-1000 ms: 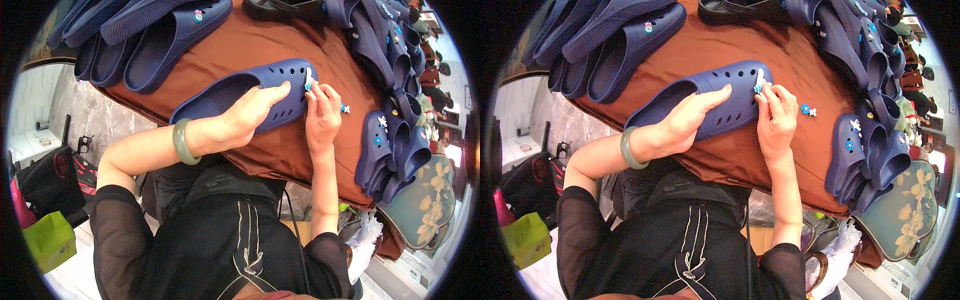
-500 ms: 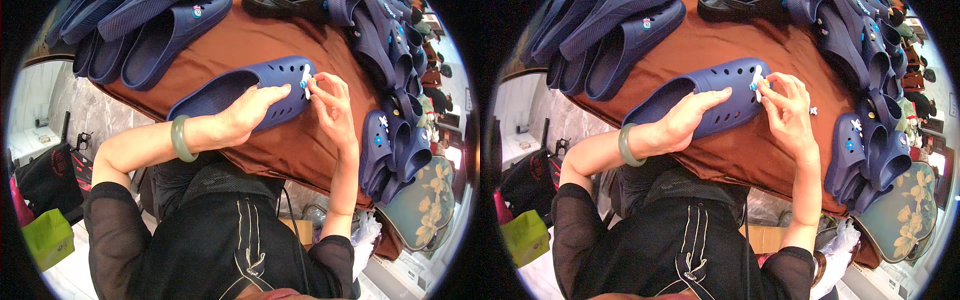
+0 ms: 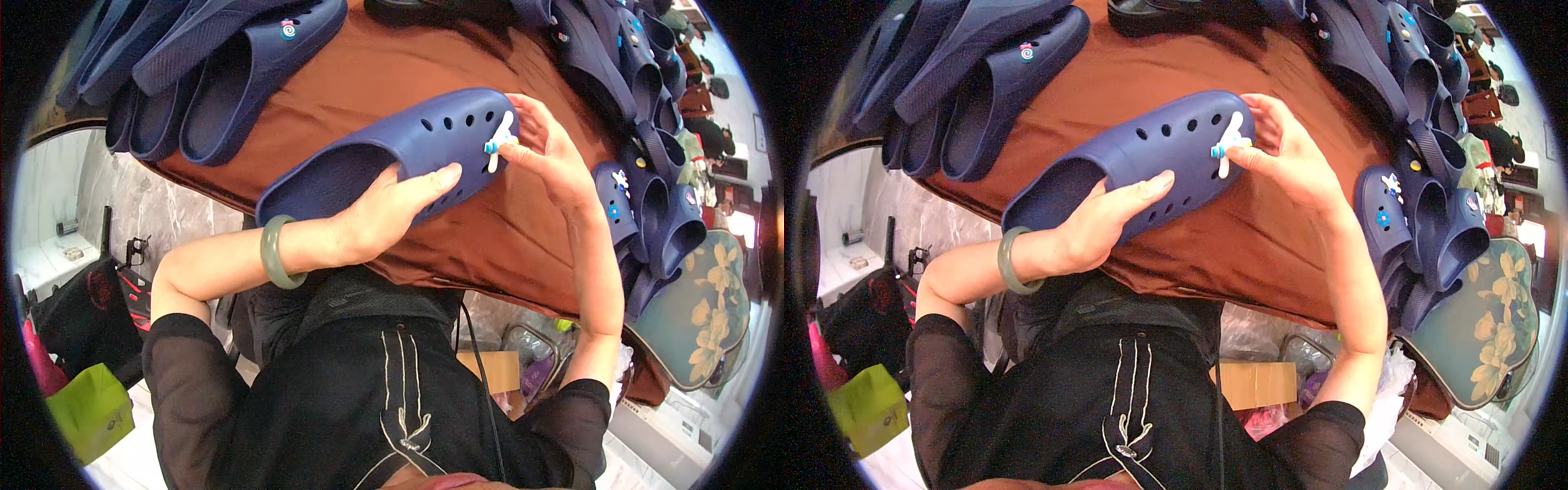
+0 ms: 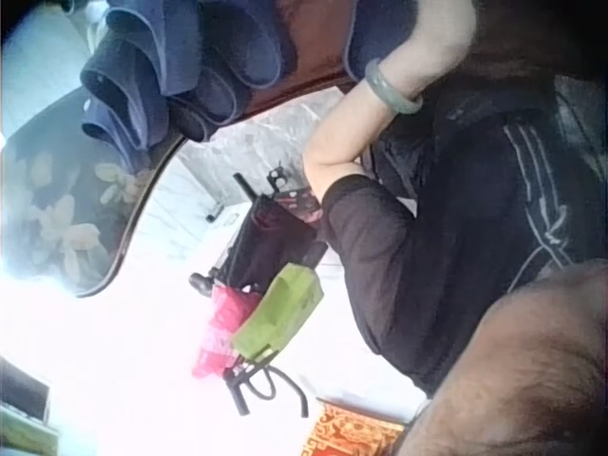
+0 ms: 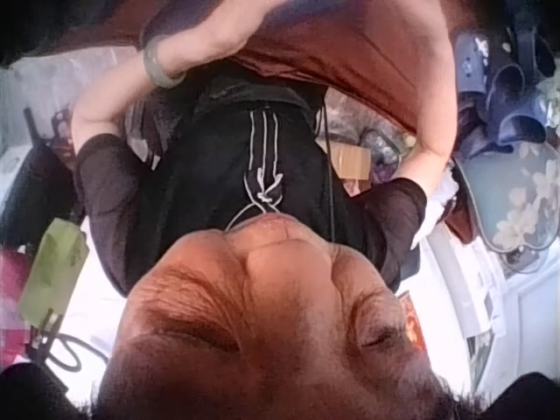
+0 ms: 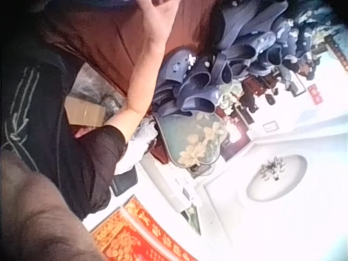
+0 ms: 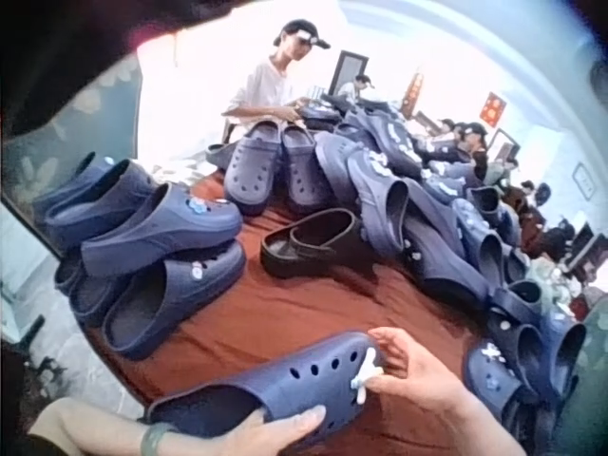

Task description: Attaching decorative charms to the holes of blue clog-style shoes.

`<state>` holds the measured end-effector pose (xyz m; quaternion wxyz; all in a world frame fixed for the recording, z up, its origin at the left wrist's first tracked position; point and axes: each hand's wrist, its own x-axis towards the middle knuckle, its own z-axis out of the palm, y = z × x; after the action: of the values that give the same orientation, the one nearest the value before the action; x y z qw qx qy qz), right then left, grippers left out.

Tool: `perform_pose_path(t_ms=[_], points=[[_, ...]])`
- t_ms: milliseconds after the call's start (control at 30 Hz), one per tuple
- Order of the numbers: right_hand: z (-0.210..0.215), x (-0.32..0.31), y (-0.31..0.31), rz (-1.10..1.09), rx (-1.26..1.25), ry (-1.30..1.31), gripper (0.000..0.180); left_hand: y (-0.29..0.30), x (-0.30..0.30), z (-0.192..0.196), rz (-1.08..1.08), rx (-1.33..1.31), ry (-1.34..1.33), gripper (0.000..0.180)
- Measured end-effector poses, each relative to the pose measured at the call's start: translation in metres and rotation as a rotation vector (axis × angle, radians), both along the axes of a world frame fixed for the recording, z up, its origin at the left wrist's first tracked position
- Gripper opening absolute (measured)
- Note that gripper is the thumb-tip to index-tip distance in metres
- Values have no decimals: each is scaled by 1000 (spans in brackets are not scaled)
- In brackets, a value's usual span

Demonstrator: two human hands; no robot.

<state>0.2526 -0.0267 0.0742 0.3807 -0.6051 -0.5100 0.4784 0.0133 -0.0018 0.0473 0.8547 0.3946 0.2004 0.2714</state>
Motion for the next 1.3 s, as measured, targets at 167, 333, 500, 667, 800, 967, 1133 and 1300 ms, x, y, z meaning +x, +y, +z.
perform_pose_path(t_ms=[167, 333, 500, 667, 800, 967, 1133, 1300], points=[[9, -7, -3, 62, -67, 15, 68, -1, -1, -4, -43, 50, -3, 43], [0, -19, -15, -33, -54, -53, 63, -2, -6, 4, -114, 80, 66, 40], [-3, -19, -14, -66, -82, -65, 59, 1, -2, -3, -111, -97, -43, 44], [8, -4, -12, 130, -107, 16, 67, 16, 0, -2, -140, -532, -334, 51], [12, -5, -15, 20, -105, 57, 64, 18, 1, -10, -185, -494, -376, 53], [33, 6, -3, 362, 326, -518, 40, 12, -2, -16, -211, -296, -323, 53], [11, 9, 4, 356, 45, -257, 61, 6, -4, -7, -271, -333, -208, 50], [20, -5, -8, 213, -216, -40, 76, 5, -5, -1, -355, -179, 26, 49]])
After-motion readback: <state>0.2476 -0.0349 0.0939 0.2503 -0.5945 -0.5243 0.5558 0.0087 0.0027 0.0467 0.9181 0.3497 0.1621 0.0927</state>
